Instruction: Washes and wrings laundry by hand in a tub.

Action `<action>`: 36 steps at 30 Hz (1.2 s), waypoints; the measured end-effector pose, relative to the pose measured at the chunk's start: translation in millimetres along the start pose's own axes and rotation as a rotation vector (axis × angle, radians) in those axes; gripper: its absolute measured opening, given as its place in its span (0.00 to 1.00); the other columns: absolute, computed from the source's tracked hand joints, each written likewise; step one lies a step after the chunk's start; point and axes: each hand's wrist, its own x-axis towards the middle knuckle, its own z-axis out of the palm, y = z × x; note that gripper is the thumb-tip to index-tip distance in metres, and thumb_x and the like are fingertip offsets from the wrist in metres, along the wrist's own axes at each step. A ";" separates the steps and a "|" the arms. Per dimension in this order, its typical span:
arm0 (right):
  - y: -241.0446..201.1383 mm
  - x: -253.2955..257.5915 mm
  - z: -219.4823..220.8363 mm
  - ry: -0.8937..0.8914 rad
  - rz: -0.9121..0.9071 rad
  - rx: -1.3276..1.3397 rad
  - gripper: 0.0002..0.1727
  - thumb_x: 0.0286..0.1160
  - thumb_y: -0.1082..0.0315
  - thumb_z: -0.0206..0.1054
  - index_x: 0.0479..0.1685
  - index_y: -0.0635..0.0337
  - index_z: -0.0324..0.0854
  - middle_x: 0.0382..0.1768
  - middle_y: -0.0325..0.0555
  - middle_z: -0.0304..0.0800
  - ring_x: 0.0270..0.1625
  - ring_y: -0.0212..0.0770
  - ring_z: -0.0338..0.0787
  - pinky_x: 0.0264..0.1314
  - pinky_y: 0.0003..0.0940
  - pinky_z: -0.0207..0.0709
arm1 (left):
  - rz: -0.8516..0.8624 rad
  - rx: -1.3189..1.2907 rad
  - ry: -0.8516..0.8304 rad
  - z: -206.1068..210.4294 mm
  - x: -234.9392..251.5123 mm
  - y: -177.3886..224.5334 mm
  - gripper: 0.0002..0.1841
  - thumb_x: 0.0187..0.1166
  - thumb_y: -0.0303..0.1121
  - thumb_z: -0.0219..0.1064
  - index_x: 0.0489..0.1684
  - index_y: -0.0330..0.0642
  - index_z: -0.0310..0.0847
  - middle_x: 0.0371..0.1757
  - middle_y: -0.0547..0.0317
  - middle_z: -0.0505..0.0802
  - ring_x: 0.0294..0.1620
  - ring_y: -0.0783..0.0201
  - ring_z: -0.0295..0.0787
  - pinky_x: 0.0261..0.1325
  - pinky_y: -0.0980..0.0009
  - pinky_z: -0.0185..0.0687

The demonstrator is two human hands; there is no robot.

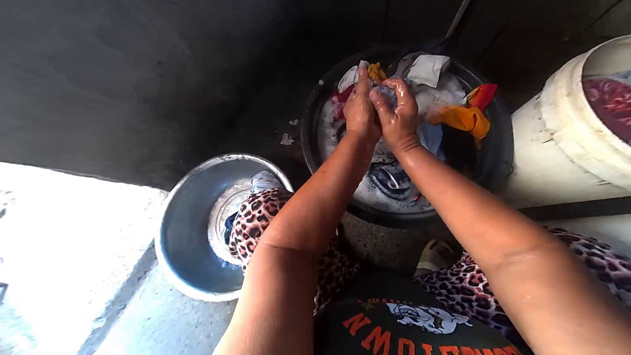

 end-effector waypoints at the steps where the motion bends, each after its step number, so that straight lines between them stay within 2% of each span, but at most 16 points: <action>1: -3.6 4.1 -1.7 -0.012 0.069 0.015 0.21 0.84 0.55 0.63 0.58 0.67 0.85 0.54 0.56 0.91 0.60 0.43 0.89 0.68 0.42 0.79 | 0.028 0.080 0.034 1.4 0.5 -0.7 0.27 0.94 0.52 0.47 0.59 0.34 0.80 0.46 0.50 0.90 0.48 0.60 0.88 0.56 0.60 0.86; 4: -6.7 13.0 -0.8 -0.028 0.210 0.071 0.21 0.90 0.60 0.52 0.54 0.69 0.84 0.44 0.50 0.89 0.49 0.34 0.87 0.59 0.35 0.78 | 0.124 0.279 0.058 -0.5 4.4 -1.1 0.20 0.93 0.41 0.52 0.42 0.35 0.83 0.34 0.54 0.88 0.38 0.63 0.87 0.46 0.63 0.86; 8: 6.7 15.4 5.5 -0.010 0.368 0.239 0.22 0.93 0.63 0.44 0.49 0.66 0.84 0.45 0.46 0.86 0.52 0.31 0.84 0.61 0.33 0.77 | 0.319 0.490 -0.026 -10.7 18.7 -9.4 0.18 0.90 0.35 0.55 0.26 0.39 0.80 0.24 0.60 0.84 0.29 0.67 0.83 0.39 0.64 0.83; 12: 5.8 14.5 10.5 -0.061 0.717 0.437 0.25 0.96 0.53 0.41 0.51 0.57 0.82 0.43 0.43 0.86 0.49 0.37 0.87 0.53 0.41 0.82 | 0.379 0.694 -0.148 -29.4 31.9 -6.0 0.16 0.86 0.34 0.56 0.24 0.41 0.80 0.23 0.64 0.82 0.28 0.70 0.80 0.40 0.64 0.79; 14: 4.6 22.8 8.4 -0.222 0.842 0.701 0.30 0.97 0.46 0.34 0.63 0.56 0.78 0.49 0.46 0.89 0.51 0.42 0.91 0.53 0.46 0.88 | 0.341 0.835 -0.241 -42.4 38.3 23.5 0.16 0.86 0.35 0.56 0.29 0.36 0.82 0.26 0.62 0.84 0.31 0.70 0.82 0.43 0.64 0.82; 16: 14.2 33.8 10.2 -0.399 0.816 0.797 0.34 0.96 0.43 0.29 0.71 0.56 0.74 0.57 0.50 0.89 0.55 0.48 0.92 0.56 0.50 0.88 | 0.325 1.101 -0.232 -53.6 41.9 65.9 0.17 0.87 0.39 0.56 0.36 0.36 0.84 0.29 0.59 0.86 0.31 0.68 0.84 0.41 0.63 0.84; 17: 19.7 35.9 15.6 -0.446 0.733 0.630 0.31 0.98 0.48 0.32 0.76 0.57 0.74 0.63 0.50 0.89 0.58 0.46 0.92 0.57 0.46 0.87 | 0.286 1.267 -0.200 -60.3 40.0 91.2 0.17 0.88 0.42 0.57 0.43 0.36 0.86 0.35 0.55 0.89 0.36 0.64 0.86 0.46 0.58 0.84; 19: 37.4 29.0 30.1 -0.558 0.490 0.166 0.25 0.94 0.60 0.50 0.83 0.61 0.70 0.78 0.54 0.79 0.75 0.46 0.83 0.76 0.45 0.78 | 0.186 1.588 -0.130 -79.5 32.9 139.1 0.20 0.86 0.45 0.59 0.52 0.34 0.86 0.48 0.41 0.91 0.51 0.48 0.89 0.59 0.41 0.80; 21: 65.0 5.9 47.1 -0.685 0.296 -0.118 0.46 0.74 0.58 0.75 0.93 0.59 0.58 0.88 0.63 0.63 0.89 0.59 0.66 0.90 0.58 0.60 | 0.045 1.828 -0.125 -113.4 24.6 172.2 0.23 0.87 0.45 0.62 0.53 0.27 0.84 0.55 0.28 0.89 0.60 0.33 0.86 0.65 0.29 0.74; 22: 76.6 -7.9 54.1 -0.760 0.245 -0.240 0.58 0.63 0.54 0.83 0.96 0.56 0.51 0.90 0.66 0.58 0.90 0.66 0.62 0.90 0.66 0.55 | -0.051 1.926 -0.141 -135.5 20.0 180.8 0.23 0.88 0.43 0.62 0.53 0.24 0.84 0.56 0.24 0.88 0.61 0.28 0.85 0.65 0.27 0.72; 23: 83.5 -19.7 58.5 -0.836 0.234 -0.348 0.66 0.54 0.53 0.88 0.97 0.53 0.47 0.89 0.67 0.59 0.87 0.70 0.66 0.86 0.73 0.58 | -0.184 2.017 -0.151 -160.1 15.1 184.1 0.23 0.88 0.42 0.63 0.53 0.22 0.84 0.56 0.21 0.87 0.62 0.26 0.84 0.66 0.25 0.71; 24: 83.7 -27.9 58.4 -0.905 0.260 -0.432 0.65 0.53 0.55 0.89 0.96 0.54 0.50 0.84 0.69 0.67 0.81 0.73 0.73 0.79 0.76 0.66 | -0.344 2.092 -0.171 -186.6 11.4 183.5 0.23 0.88 0.41 0.64 0.54 0.20 0.84 0.58 0.20 0.87 0.65 0.25 0.83 0.69 0.25 0.69; 26: 77.2 -27.7 50.0 -1.028 0.394 -0.501 0.44 0.60 0.66 0.83 0.81 0.68 0.70 0.68 0.74 0.82 0.70 0.74 0.82 0.69 0.77 0.71 | -0.608 2.167 -0.239 -241.2 7.9 173.9 0.23 0.86 0.41 0.68 0.55 0.20 0.84 0.60 0.21 0.87 0.69 0.26 0.81 0.73 0.27 0.66; 28: 62.5 -5.4 33.8 -1.070 0.517 -0.461 0.24 0.73 0.71 0.73 0.68 0.72 0.81 0.64 0.74 0.84 0.71 0.70 0.82 0.71 0.73 0.70 | -0.626 2.111 -0.306 -279.6 12.3 165.8 0.23 0.82 0.41 0.72 0.60 0.26 0.85 0.63 0.24 0.87 0.72 0.29 0.79 0.76 0.29 0.65; 31: 21.5 34.8 -5.1 -0.865 0.572 -0.277 0.21 0.77 0.73 0.69 0.69 0.67 0.83 0.66 0.67 0.85 0.71 0.62 0.83 0.73 0.66 0.72 | -0.368 1.949 -0.373 -239.9 16.2 164.5 0.21 0.86 0.39 0.67 0.71 0.35 0.82 0.69 0.28 0.85 0.76 0.29 0.78 0.79 0.29 0.63; 36: -52.7 63.2 -62.4 -0.503 0.512 0.083 0.18 0.78 0.78 0.62 0.65 0.63 0.83 0.58 0.47 0.88 0.54 0.33 0.87 0.59 0.34 0.82 | -0.207 1.712 -0.576 -102.4 13.6 141.5 0.25 0.84 0.38 0.69 0.77 0.37 0.77 0.74 0.39 0.85 0.75 0.43 0.81 0.79 0.42 0.70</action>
